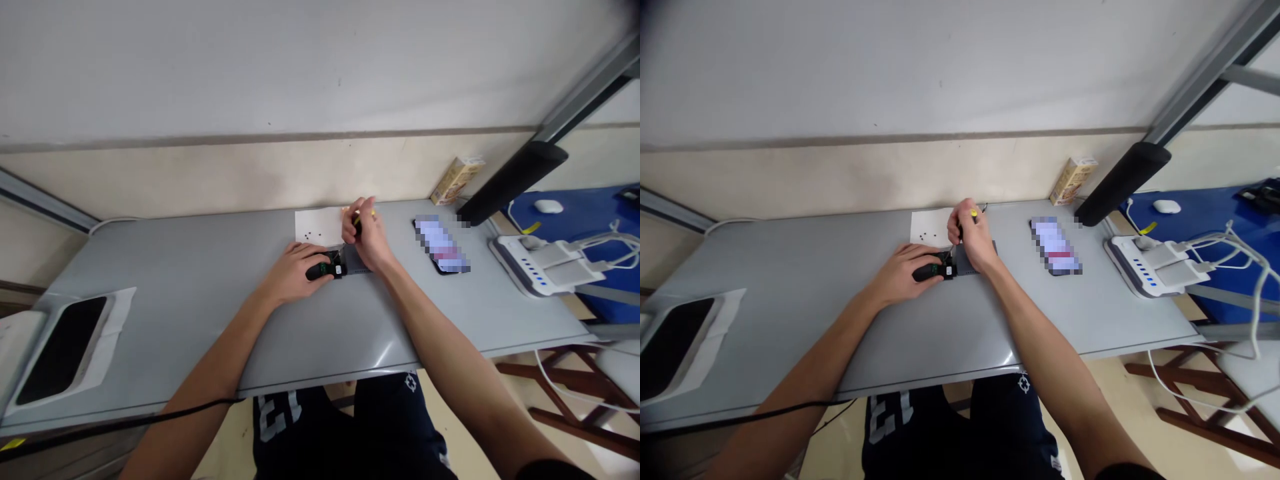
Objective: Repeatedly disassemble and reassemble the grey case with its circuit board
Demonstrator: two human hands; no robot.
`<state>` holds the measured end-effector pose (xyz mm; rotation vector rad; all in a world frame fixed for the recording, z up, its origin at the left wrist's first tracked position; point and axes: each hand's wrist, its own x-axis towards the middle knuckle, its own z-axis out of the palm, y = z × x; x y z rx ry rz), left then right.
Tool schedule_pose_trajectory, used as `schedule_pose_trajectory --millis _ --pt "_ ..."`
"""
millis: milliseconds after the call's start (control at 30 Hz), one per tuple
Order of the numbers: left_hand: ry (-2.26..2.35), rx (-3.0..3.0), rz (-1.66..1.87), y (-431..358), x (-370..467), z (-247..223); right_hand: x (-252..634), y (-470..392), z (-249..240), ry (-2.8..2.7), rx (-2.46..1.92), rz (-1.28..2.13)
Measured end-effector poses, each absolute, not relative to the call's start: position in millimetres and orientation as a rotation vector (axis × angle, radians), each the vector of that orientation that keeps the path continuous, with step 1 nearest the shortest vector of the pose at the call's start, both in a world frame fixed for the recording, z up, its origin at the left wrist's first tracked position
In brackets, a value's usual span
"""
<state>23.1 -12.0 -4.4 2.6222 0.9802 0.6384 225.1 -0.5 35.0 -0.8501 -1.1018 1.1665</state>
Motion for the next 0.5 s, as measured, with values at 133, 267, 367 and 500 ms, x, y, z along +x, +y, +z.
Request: schedule_pose_trajectory --millis 133,267,367,500 --pt "0.969 2.633 0.64 -12.3 23.1 -3.0 227.1 -1.1 40.4 -1.098 -0.798 1.262" --pt "0.969 2.652 0.641 -12.3 22.7 -2.5 227.7 -0.5 35.3 -1.037 -0.739 1.236" --pt "0.965 2.655 0.636 -11.9 22.4 -3.4 225.6 -0.5 31.9 -1.038 -0.747 1.161" --pt "0.956 2.653 0.665 -11.7 22.5 -4.6 224.2 -1.7 36.3 -1.022 -0.706 1.214"
